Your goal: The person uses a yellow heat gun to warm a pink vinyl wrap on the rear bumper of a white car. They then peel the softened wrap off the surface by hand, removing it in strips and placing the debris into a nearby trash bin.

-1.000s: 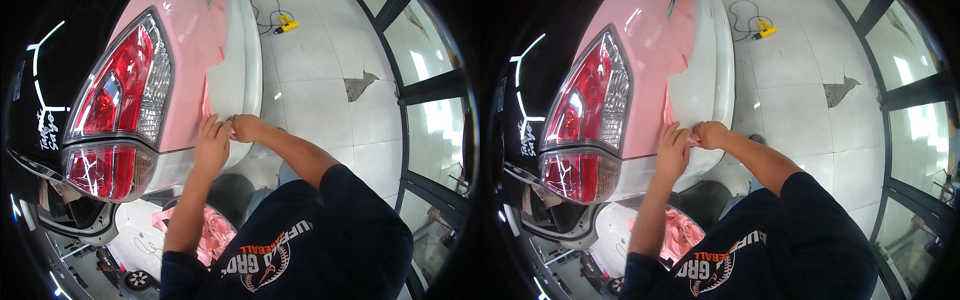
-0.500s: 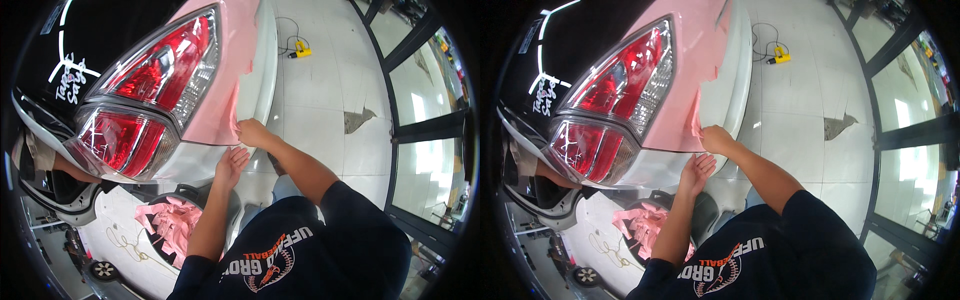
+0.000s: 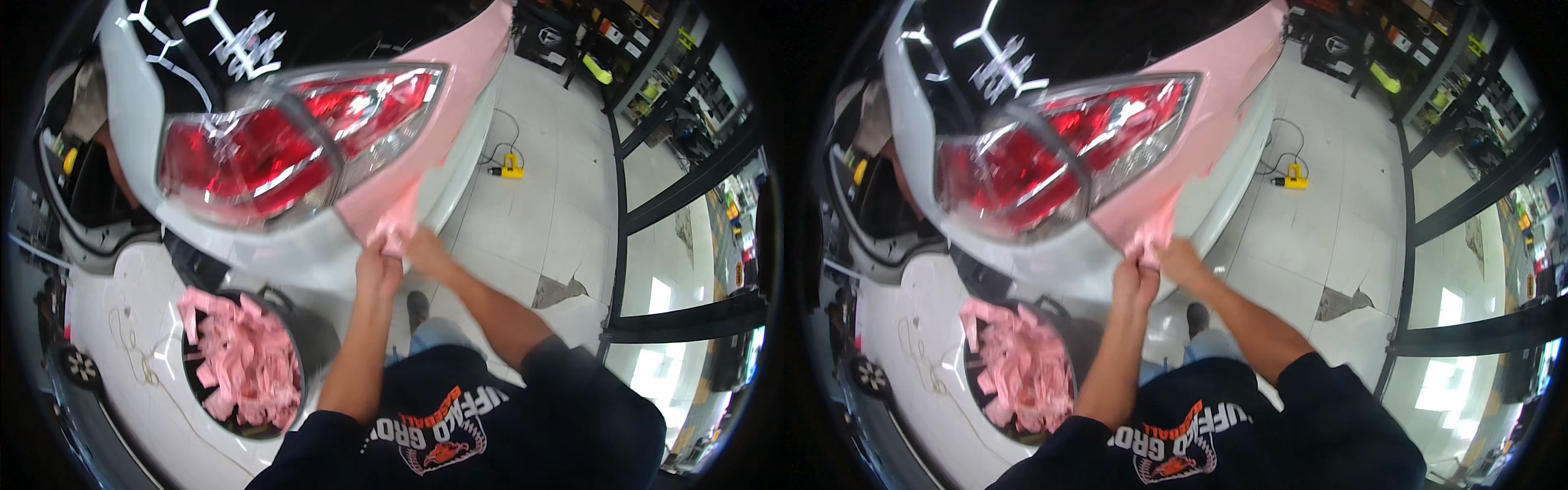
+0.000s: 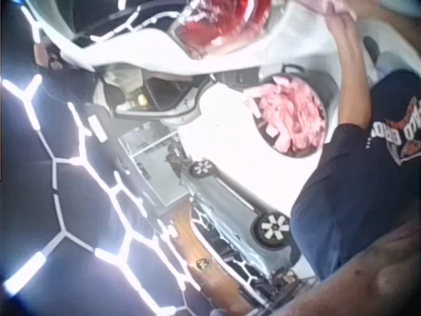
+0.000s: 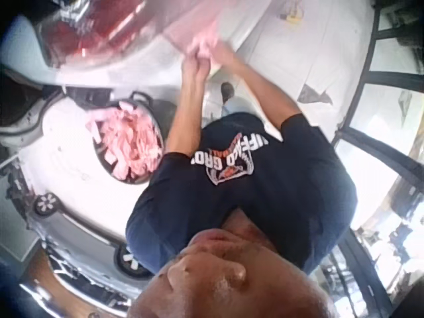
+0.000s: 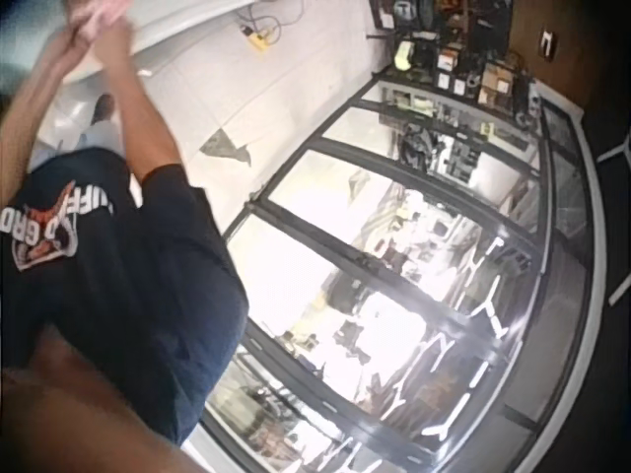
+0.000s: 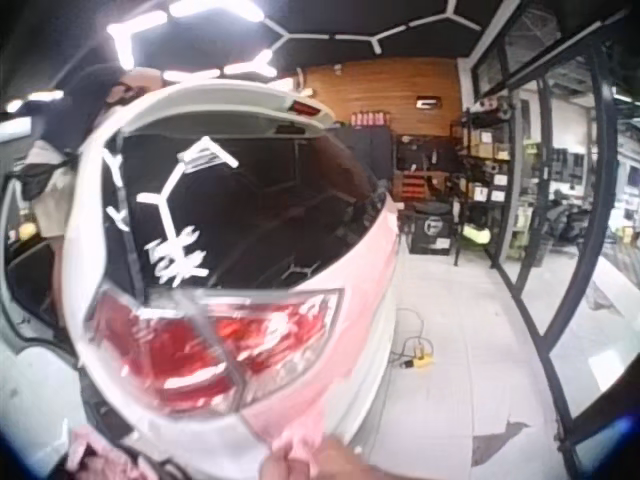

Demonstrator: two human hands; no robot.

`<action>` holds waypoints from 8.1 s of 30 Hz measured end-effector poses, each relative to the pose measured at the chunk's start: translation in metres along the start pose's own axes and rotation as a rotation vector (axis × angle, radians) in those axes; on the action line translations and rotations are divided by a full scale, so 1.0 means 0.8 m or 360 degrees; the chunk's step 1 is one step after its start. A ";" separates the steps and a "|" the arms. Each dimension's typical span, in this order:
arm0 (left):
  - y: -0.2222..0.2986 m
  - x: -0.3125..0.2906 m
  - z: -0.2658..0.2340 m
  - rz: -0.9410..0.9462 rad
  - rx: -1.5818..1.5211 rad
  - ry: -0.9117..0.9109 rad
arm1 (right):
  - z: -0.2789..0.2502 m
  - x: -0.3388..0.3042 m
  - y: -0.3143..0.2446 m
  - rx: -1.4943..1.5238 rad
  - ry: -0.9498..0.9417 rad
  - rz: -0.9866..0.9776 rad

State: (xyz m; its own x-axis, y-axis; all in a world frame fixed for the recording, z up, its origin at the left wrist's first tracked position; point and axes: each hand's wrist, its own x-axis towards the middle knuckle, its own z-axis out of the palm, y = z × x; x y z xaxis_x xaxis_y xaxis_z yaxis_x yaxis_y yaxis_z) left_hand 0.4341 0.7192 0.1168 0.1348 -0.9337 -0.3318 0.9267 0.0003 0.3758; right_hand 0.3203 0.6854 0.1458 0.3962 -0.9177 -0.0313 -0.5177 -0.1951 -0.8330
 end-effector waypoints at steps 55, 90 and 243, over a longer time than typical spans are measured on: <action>-0.035 -0.048 -0.193 -0.0157 0.1239 0.0545 | 0.107 0.077 0.216 0.1072 -0.0713 0.0784; -0.044 -0.003 -0.160 -0.0262 0.0353 0.0249 | 0.106 0.013 0.138 0.0671 -0.0002 0.0530; 0.062 -0.248 -0.244 0.1143 0.2203 0.1461 | -0.161 0.010 0.276 0.0171 -0.1248 0.0263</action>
State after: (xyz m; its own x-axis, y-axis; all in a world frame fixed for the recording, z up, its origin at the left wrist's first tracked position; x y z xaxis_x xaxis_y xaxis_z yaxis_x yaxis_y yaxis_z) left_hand 0.5220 0.9741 0.0327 0.9089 -0.4123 0.0618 -0.2595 -0.4434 0.8579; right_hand 0.1109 0.5904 0.0327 0.7580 -0.4141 -0.5039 -0.5562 -0.0070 -0.8310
